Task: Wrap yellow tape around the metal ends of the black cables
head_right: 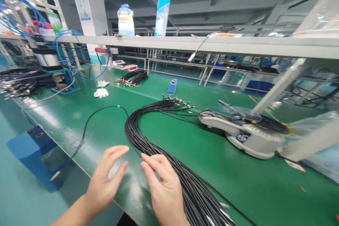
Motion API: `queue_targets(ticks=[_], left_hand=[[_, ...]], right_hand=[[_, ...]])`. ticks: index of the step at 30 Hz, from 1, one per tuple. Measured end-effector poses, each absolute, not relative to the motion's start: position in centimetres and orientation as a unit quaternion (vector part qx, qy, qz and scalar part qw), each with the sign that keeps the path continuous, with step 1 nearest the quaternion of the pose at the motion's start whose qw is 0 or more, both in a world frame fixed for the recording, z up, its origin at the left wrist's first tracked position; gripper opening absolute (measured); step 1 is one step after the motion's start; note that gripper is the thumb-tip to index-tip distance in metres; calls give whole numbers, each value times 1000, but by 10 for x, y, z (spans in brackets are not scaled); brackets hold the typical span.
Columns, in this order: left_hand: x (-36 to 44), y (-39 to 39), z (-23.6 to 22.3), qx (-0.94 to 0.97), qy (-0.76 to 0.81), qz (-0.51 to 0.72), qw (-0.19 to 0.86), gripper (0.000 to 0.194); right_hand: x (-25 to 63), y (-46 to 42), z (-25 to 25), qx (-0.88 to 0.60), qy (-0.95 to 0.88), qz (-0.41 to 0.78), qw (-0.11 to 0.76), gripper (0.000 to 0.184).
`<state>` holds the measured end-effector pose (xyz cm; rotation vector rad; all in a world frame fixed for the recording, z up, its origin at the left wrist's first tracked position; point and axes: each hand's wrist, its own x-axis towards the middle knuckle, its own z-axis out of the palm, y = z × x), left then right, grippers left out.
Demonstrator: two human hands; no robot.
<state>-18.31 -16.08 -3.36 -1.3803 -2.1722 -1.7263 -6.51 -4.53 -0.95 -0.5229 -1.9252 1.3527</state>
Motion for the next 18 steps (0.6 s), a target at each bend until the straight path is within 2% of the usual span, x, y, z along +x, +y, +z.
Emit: queue_targets(ticks=[3,7,9,13,18], left_hand=[[-192,-144,-27,-558,-677,-469,99,45],[-191,-108,-22,-660,-614,-426,76,31],[-186,-97,-20,-683,-599,-415,53,26],[-176,-90,-12,-694,-624,-359,-9,24],[-168,-90,-4,-678,-637,-361,-62,25]], right_hand=[[-56,-48,1,-228,-669,622,337,20],[-44,-40,-2,-266,-509,746,337,28],[-37,-32,-5,-291,-471,754,353,31],[-23,-16,-7,-329,-507,696,387,21],[-17,-7,-5,-350,-501,703,364,27]])
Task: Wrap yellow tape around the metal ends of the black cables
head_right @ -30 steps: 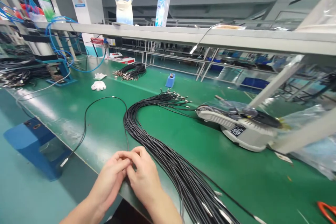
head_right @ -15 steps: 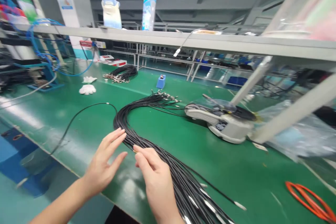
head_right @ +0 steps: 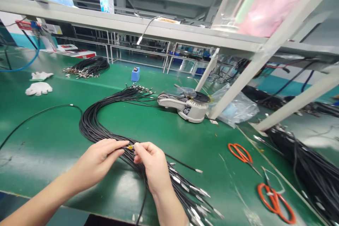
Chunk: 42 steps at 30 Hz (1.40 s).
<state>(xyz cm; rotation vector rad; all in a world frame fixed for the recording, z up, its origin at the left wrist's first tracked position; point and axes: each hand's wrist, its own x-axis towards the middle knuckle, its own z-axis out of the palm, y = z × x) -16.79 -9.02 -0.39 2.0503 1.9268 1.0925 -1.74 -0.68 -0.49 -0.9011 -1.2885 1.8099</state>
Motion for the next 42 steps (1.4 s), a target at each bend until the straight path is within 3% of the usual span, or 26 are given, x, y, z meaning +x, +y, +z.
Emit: queue_targets(ticks=[8,23,30,37,42], left_hand=[[-156,-81,-8,694,577,429,17,21],[-153,-84,-12,667,588,458,-2,16],[-149,-81,-20,678,553,478,-72,19],[-146,-85,-16,658,600,451,61,27],[-145,-86,-8,667,594,442,77,22]], right_hand=[[-20,-11,-7,-340,-490,721,353,27],[-12,-13,1,-316,-595,634,380,16],[-3,-13,1,-323,-571,666,355,15],[-3,-14,-3,-345,-563,639,395,15],[-3,-15,-3,-320,-578,637,397,8]])
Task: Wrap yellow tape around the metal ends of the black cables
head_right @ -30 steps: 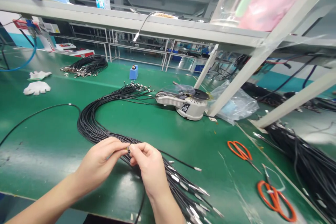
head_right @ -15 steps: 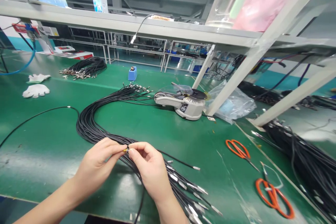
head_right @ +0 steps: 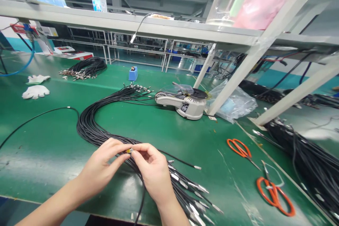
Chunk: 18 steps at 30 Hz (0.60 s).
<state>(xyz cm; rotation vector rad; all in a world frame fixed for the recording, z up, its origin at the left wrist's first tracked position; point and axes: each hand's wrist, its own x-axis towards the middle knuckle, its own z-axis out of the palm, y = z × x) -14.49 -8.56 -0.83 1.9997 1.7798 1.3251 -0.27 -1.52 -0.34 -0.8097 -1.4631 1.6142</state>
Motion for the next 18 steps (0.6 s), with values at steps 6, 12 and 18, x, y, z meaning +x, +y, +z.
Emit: queue_targets(ticks=[6,12,18], left_hand=[[-144,-81,-5,645,615,445,88,13],[-142,-73,-7,674,608,413,69,15],[-243,-92,-8,594,720,338,-119,39]], right_hand=[[1,-15,-8,-304,-620,602,400,8],[-3,-11,-3,-332,-635,585,380,12],[1,-3,-4,-368,-555,619,416,24]])
